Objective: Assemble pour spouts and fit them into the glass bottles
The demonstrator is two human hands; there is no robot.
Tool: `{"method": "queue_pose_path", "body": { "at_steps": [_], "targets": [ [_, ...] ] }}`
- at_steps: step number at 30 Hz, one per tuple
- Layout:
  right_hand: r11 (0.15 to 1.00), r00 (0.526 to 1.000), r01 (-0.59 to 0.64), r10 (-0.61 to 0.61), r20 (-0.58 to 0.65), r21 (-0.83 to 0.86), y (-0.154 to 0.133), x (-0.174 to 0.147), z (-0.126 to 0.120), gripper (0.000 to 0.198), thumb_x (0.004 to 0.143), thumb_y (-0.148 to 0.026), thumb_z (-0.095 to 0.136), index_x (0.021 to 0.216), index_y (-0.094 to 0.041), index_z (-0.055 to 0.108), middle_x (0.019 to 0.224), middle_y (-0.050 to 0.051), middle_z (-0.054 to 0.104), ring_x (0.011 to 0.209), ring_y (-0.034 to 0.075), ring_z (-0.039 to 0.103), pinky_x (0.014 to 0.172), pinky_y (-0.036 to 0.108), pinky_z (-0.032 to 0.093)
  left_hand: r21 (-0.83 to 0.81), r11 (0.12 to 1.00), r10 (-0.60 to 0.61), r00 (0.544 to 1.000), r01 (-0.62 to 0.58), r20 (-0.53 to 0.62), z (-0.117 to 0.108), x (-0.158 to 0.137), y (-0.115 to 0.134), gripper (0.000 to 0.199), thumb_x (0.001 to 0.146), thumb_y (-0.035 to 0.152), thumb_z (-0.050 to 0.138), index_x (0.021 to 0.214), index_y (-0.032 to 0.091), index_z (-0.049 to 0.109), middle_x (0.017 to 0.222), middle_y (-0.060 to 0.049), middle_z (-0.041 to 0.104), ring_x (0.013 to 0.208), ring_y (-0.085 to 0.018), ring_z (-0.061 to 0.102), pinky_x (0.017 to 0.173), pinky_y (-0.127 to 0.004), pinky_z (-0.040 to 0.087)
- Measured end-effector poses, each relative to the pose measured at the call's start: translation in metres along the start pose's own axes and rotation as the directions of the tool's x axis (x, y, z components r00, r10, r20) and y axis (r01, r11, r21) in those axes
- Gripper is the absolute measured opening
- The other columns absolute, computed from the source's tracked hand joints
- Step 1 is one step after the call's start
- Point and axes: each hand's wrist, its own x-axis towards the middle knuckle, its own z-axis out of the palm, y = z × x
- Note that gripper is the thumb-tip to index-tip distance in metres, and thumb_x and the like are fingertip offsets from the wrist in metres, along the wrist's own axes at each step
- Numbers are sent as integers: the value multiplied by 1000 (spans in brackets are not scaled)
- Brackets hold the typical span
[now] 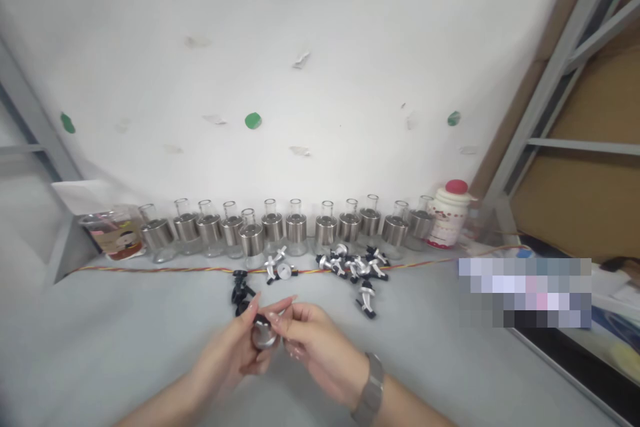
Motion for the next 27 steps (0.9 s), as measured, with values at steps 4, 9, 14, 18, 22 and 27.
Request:
{"method": "queue_pose_path", "body": {
  "at_steps": [4, 9, 14, 18, 22, 27],
  "targets": [
    [991, 997, 38, -47, -69, -125, 1, 3, -4, 24, 73, -37, 61, 71, -15, 53, 55, -6, 40, 47, 6, 27, 46, 21, 20, -2, 1000, 16, 999, -16, -50, -3, 3, -2, 75, 71, 63, 45, 128, 15, 35, 50, 7, 36, 41, -6, 30, 38, -18, 14],
    [853, 974, 186, -224, -20, -488, 0, 1, 0, 23, 70, -31, 64, 88, -20, 54, 65, -4, 46, 60, 11, 42, 56, 23, 34, 123, 992, 11, 995, 2, -101, -11, 9, -13, 69, 77, 61, 35, 133, 26, 15, 59, 6, 45, 33, -4, 32, 34, -16, 21],
    [697, 934, 234, -355, -42, -678, -6, 3, -7, 12, 78, -31, 53, 77, -20, 58, 73, 1, 55, 69, 15, 49, 64, 26, 37, 364, 927, 99, 995, -85, -19, -12, -1, -5, 57, 83, 56, 26, 129, 23, 28, 97, -9, 51, 67, -16, 57, 50, -28, 46],
    [347, 700, 131, -696, -161, -929, -32, 12, -58, 21, 81, -34, 48, 92, -20, 58, 85, 6, 58, 77, 19, 51, 70, 30, 35, 840, 485, 594, 797, -242, -113, -13, -10, 17, 44, 85, 44, 34, 126, 28, 35, 128, -9, 29, 102, -21, 46, 85, -37, 41],
    [-156, 577, -306, -815, -53, -939, -54, 16, -120, 26, 85, -30, 41, 98, -21, 60, 78, 5, 56, 75, 19, 51, 75, 35, 30, 946, 270, 791, 601, -180, -112, -23, -4, 31, 47, 87, 34, 33, 133, 32, 19, 138, -5, 15, 115, -21, 37, 93, -38, 35],
    [-209, 522, -472, -849, -80, -857, -52, 20, -126, 35, 84, -30, 41, 113, -14, 51, 93, 14, 52, 86, 27, 48, 72, 39, 28, 995, 101, 813, 575, 15, -92, -37, 4, 36, 43, 87, 32, 33, 128, 21, 29, 131, -10, 28, 118, -24, 35, 93, -41, 33]
  ]
}}
